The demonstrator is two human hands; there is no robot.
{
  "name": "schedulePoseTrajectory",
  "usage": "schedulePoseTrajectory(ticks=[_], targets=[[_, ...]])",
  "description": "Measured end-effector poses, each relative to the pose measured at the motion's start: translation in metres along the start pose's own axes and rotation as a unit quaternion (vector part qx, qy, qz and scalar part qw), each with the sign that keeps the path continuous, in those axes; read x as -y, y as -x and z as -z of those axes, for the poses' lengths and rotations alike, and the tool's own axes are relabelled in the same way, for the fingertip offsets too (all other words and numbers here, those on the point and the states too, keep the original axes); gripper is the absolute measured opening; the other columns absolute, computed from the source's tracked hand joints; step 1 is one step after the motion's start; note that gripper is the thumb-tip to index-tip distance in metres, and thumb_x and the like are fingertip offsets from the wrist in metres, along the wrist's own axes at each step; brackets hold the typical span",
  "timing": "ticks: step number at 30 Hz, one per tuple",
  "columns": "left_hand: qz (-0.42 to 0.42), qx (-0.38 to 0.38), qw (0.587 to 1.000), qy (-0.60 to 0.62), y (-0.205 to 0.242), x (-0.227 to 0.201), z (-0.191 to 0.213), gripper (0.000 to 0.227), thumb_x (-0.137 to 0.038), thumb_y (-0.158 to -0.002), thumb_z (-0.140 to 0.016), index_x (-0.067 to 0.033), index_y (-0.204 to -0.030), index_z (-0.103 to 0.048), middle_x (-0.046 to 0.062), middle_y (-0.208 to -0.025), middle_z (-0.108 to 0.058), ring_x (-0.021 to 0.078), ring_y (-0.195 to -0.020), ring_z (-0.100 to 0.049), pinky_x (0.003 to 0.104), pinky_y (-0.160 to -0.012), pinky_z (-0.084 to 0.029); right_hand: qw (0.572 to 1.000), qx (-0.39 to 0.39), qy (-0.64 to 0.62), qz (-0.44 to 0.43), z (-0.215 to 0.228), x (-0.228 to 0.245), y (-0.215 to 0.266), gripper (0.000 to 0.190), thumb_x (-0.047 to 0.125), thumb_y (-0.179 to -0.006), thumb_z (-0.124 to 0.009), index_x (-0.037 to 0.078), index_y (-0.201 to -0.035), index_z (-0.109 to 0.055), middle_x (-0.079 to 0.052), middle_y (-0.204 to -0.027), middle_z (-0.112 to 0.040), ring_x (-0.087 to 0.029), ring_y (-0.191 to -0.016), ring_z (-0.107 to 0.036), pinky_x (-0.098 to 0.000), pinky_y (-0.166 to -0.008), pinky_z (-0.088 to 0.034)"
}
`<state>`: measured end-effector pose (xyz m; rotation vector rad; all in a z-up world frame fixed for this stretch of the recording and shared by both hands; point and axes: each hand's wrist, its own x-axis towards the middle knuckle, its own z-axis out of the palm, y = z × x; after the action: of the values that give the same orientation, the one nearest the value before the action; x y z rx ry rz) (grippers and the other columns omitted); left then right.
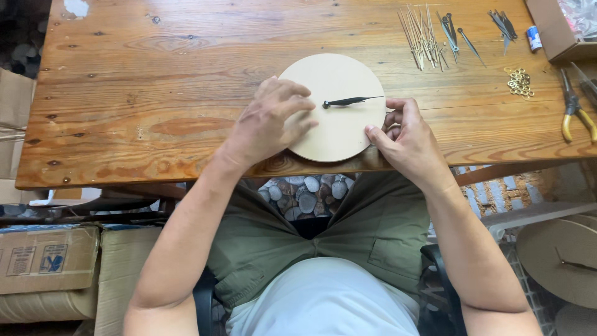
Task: The person attaches a red second hand to the center of a round wooden clock face. They carefully align the hand with the central mechanism and press it down to secure it in place.
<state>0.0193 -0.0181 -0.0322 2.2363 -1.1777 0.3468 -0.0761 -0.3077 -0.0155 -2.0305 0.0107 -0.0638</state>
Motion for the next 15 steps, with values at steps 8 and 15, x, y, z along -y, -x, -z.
schedulePoseTrajectory(ticks=[8,15], targets=[[0.245,-0.081,0.965,0.054,-0.019,-0.014,-0.028,0.039,-0.031,-0.088,-0.078,-0.0126,-0.119,-0.064,0.013,-0.14,-0.046,0.0391,-0.142,-0.041,0.058,-0.119,-0.029,0.983,0.033,0.162,-0.08,0.001,0.037,0.002,0.059,0.029,-0.096,-0.072,-0.002,-0.138,-0.045,-0.007,-0.082,-0.067,-0.022,-0.068,-0.07,-0.0368,-0.064,-0.051],[0.313,-0.059,0.947,0.048,-0.03,-0.014,-0.028,0.053,-0.046,-0.084,-0.077,-0.0108,-0.121,-0.062,0.017,-0.142,-0.044,0.0435,-0.137,-0.047,0.058,-0.114,-0.035,0.983,0.043,0.157,-0.086,0.002,0.043,0.002,0.058,0.027,-0.096,-0.069,-0.003,-0.14,-0.044,-0.008,-0.083,-0.065,-0.021,-0.068,-0.069,-0.0362,-0.068,-0.052]])
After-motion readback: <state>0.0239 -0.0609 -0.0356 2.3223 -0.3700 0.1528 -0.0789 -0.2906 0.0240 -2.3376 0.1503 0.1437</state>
